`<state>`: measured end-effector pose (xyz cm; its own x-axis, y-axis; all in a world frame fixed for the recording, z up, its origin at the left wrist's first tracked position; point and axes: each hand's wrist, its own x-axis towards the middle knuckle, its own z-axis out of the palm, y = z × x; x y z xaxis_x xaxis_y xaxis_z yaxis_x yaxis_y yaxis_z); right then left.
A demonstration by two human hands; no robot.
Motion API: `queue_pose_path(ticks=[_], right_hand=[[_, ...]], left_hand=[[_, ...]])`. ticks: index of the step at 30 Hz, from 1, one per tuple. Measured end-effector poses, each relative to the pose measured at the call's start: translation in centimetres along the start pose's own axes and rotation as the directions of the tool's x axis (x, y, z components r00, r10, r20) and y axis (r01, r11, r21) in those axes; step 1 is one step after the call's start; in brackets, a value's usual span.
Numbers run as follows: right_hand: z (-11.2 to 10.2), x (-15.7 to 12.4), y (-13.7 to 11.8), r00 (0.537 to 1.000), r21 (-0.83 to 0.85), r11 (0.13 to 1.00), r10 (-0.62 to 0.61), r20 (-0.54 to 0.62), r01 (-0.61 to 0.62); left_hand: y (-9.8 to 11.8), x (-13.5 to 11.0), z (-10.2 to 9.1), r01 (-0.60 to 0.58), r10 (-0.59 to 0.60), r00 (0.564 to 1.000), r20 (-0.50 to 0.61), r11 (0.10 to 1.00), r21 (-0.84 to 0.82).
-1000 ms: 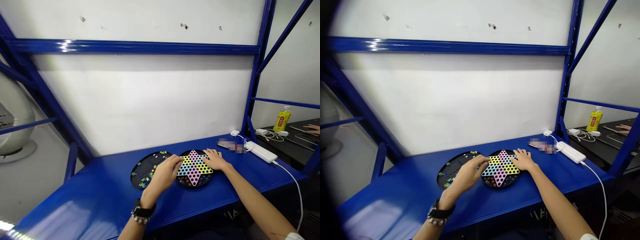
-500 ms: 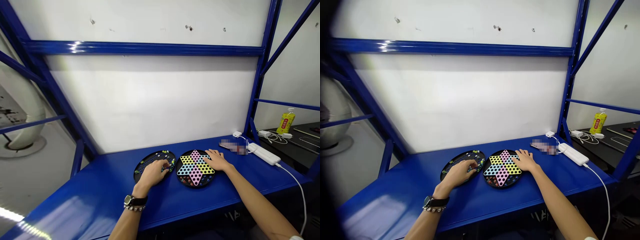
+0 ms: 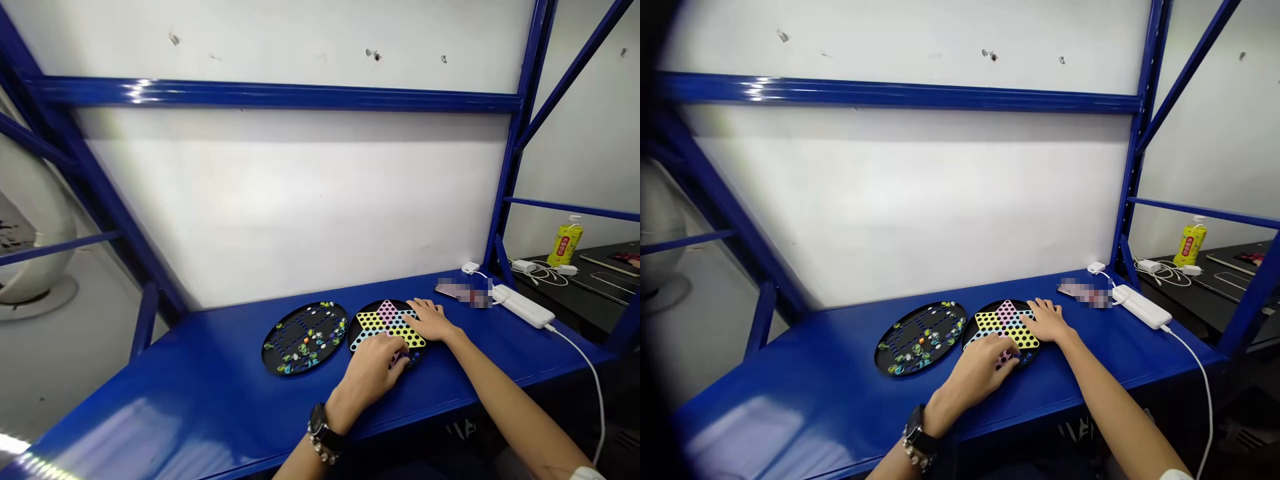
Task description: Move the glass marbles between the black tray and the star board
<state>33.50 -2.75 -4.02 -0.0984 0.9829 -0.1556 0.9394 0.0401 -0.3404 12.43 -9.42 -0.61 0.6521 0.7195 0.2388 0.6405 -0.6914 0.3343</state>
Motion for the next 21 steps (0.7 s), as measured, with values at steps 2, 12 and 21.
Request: queue_pose_path(ticks=[2, 12, 21], right_hand=[[0.1, 0.1, 0.0, 1.0, 0.006, 1.0, -0.006, -0.013, 0.006], [0.4, 0.4, 0.4, 1.0, 0.001, 1.0, -0.008, 0.022, 0.008], [0.7, 0.4, 0.7, 1.0, 0.024, 1.0, -0.011, 0.007, 0.01]], left_hand=[[0.1, 0.2, 1.2, -0.055, 0.054, 0.998, 0.014, 0.997, 0.054], [-3.5, -1.4, -3.3, -0.042, 0.042, 0.999, 0.0, 0.999, 0.012], [-12.7, -6.2, -8.9, 0.456, -0.458, 0.861, 0.22, 0.888, 0.064]])
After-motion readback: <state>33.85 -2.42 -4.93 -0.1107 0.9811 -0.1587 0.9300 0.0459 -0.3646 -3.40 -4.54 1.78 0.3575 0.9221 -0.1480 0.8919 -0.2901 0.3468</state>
